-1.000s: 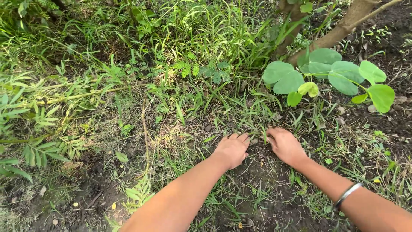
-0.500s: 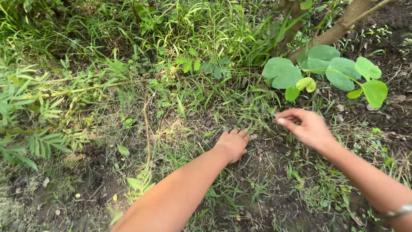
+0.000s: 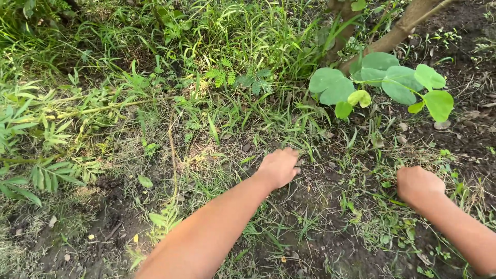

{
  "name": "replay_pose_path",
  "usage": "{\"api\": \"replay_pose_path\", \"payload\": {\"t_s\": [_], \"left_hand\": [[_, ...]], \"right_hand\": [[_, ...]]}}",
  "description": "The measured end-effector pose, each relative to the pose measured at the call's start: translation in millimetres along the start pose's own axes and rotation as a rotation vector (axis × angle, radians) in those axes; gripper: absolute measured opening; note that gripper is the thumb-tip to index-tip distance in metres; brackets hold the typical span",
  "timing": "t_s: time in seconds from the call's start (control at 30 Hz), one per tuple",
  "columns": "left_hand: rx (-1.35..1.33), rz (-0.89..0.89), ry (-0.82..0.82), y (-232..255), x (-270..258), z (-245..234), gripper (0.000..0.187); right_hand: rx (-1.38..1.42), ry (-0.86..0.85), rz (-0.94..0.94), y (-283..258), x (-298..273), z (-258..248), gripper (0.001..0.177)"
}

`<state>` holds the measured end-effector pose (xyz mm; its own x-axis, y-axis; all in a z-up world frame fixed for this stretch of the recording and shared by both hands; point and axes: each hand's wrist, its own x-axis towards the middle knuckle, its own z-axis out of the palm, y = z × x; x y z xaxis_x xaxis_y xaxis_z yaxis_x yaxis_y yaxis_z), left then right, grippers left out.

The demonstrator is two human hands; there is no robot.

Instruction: Remove small weeds and grass from the soil around a plant.

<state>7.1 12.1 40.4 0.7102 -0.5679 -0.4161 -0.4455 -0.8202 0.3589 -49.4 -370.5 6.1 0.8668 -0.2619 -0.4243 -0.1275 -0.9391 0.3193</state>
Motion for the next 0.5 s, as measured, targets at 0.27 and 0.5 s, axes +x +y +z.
{"api": "replay_pose_path", "payload": {"t_s": [0.27, 0.5], "left_hand": [[-0.169, -0.107, 0.561, 21.4, 11.0, -23.7, 0.083], [-0.173, 0.017, 0.268, 11.5, 62.7, 29.5, 0.047]], "right_hand": [[-0.082, 0.058, -0.059, -70.9, -59.3, -106.1, 0.021], [0.030, 0.195, -0.277, -110.2, -78.1, -121.8, 0.033]]}}
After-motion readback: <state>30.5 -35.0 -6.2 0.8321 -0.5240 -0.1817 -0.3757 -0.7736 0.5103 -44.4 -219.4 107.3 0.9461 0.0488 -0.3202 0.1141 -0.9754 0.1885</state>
